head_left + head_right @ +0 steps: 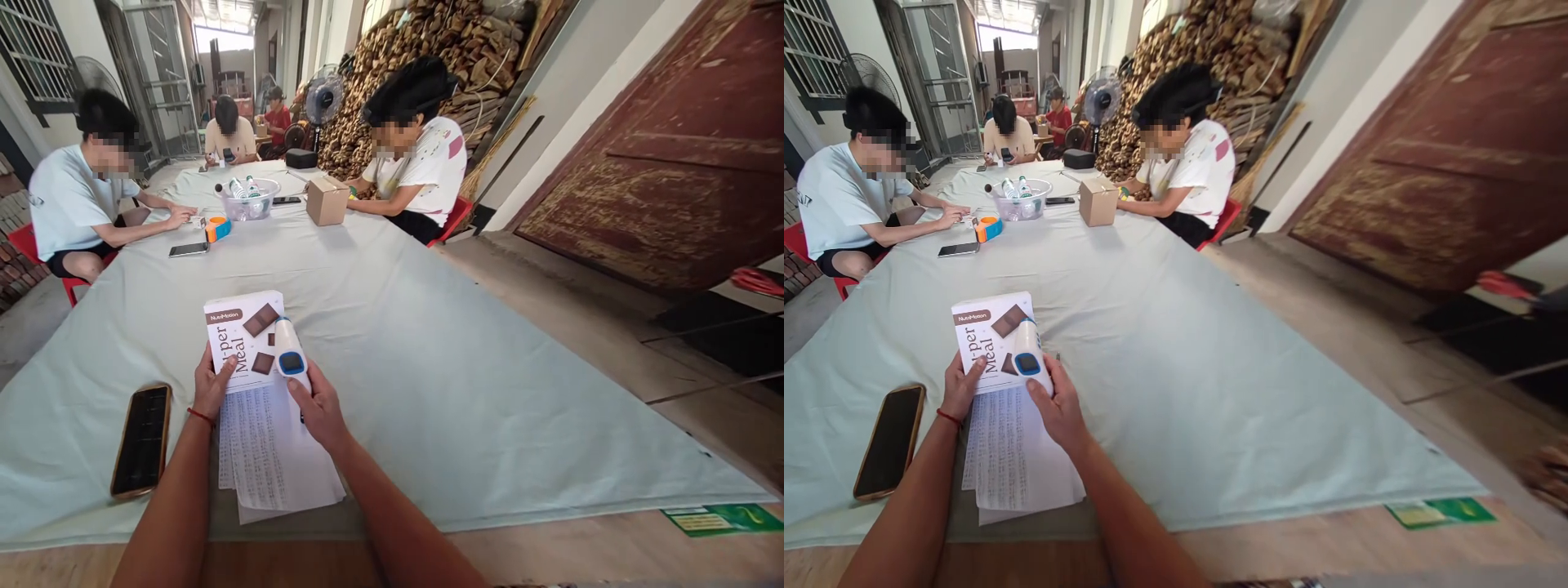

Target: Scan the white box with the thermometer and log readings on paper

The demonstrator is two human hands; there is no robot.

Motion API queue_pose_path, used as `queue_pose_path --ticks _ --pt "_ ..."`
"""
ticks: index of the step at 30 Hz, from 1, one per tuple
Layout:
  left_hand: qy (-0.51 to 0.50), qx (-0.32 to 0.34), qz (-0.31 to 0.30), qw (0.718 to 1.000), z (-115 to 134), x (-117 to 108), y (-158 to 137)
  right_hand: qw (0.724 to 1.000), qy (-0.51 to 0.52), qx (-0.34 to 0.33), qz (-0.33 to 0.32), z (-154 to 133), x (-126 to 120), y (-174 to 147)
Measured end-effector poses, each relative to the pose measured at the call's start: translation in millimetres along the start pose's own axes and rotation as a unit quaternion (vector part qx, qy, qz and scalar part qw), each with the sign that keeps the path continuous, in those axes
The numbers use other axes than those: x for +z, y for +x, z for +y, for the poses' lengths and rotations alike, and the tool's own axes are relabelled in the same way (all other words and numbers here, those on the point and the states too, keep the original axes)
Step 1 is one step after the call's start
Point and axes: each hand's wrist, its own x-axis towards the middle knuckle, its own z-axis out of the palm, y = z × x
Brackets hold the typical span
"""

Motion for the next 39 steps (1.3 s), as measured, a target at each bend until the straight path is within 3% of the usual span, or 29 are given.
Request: queue_pose_path --ticks 5,12,39 --pt "0.048 0.043 0.008 0.998 -0.5 2.9 -3.1 0.994 0.077 0.045 -0.070 -3.2 2.8 -0.2" --pt "0.049 0.037 0.009 0.998 -3.7 3.7 -3.3 0.985 0.135 0.059 -0.094 -9.1 2.9 1.9" --pt "0.084 0.068 -0.027 0.994 0.5 3.5 -3.2 0.980 0.157 0.064 -0.101 -6.0 1.5 -0.7"
